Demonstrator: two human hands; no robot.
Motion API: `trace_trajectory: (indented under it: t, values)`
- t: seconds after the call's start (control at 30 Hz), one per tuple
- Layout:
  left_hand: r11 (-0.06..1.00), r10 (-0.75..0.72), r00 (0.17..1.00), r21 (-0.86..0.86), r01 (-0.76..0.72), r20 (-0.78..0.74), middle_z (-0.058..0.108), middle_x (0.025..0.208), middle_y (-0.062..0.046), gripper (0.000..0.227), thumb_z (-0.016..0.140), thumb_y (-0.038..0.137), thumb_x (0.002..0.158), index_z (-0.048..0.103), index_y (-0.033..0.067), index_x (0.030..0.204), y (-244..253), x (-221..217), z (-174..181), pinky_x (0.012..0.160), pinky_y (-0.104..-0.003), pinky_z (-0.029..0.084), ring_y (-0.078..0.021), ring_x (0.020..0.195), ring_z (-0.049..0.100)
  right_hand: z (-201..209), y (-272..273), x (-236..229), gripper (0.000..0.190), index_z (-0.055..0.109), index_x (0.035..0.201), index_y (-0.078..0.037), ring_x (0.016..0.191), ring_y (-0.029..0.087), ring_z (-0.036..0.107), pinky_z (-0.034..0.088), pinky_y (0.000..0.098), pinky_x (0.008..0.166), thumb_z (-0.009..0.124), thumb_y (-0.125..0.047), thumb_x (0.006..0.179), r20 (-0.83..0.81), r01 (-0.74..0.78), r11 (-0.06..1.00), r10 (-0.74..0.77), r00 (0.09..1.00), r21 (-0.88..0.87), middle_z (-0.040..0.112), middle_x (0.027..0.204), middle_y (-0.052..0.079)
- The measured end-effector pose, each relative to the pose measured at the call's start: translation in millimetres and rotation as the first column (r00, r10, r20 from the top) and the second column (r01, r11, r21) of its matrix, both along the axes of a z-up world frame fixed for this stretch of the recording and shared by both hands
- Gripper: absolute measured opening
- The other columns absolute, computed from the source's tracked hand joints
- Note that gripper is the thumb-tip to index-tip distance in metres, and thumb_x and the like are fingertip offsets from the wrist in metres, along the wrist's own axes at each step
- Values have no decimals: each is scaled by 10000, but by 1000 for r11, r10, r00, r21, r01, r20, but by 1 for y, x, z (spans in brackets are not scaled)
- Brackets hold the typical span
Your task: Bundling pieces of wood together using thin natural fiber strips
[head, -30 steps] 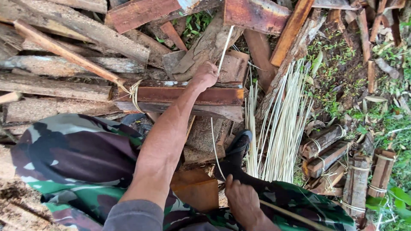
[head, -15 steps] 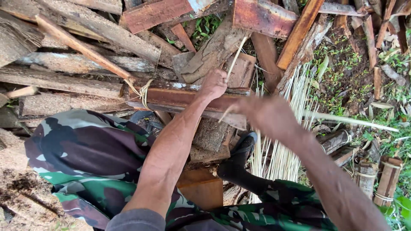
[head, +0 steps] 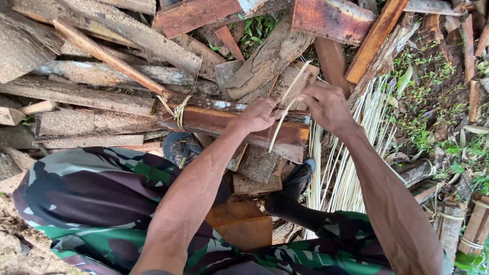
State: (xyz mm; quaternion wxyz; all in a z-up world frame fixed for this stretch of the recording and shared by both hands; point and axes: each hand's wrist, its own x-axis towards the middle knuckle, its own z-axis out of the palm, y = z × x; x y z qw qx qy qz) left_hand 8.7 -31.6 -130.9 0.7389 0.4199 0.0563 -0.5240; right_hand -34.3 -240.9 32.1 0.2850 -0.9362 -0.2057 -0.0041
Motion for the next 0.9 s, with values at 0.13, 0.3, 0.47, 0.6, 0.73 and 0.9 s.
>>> trace_trajectory:
  t: [0.13,0.3,0.47,0.6,0.73,0.9]
  values:
    - [870,-400,462,487,-81,792,719,967,-182,140,570,219,989,680,133,985,24,-13,94,911,-521,564,-406,1014,702,52,27,-45,243,709,925,-61,592,248,597,503,349,526,571,-174,1090,115,-34,991,48,992,-129,610,720,106]
    - [852,-361,490,494,-173,794,728,901,-193,237,536,306,1008,693,138,947,3,-8,67,869,-517,581,-409,987,722,54,55,-95,154,646,866,-144,561,150,580,522,264,502,563,-120,993,92,-254,840,336,938,-480,546,673,-19]
    - [801,-259,518,481,-357,815,745,862,-86,162,587,229,923,727,177,860,-26,6,8,832,-481,607,-325,1024,714,57,54,-98,136,610,949,-175,576,153,581,518,269,504,503,-157,1031,105,-223,801,334,937,-555,544,716,-28]
    - [765,-60,587,415,-493,807,711,863,-14,139,607,249,954,718,221,876,-44,15,-51,903,-447,573,-258,1059,658,101,78,-97,135,586,916,-174,569,151,566,515,264,499,506,-123,1012,72,-269,736,395,916,-621,539,694,-33]
    - [759,-76,525,390,-521,848,727,993,-132,153,664,236,921,759,133,983,-32,5,-16,945,-547,563,-354,1152,633,122,86,-104,122,603,911,-179,601,150,581,528,270,530,540,-126,1000,56,-289,668,445,894,-685,554,693,-39]
    - [663,-348,690,687,-298,635,685,1153,-76,191,587,300,886,712,207,995,-42,9,-18,985,-560,563,-405,1082,709,127,77,-120,81,669,936,-163,658,161,621,543,284,539,626,-95,945,148,-331,599,611,778,-729,597,718,-3]
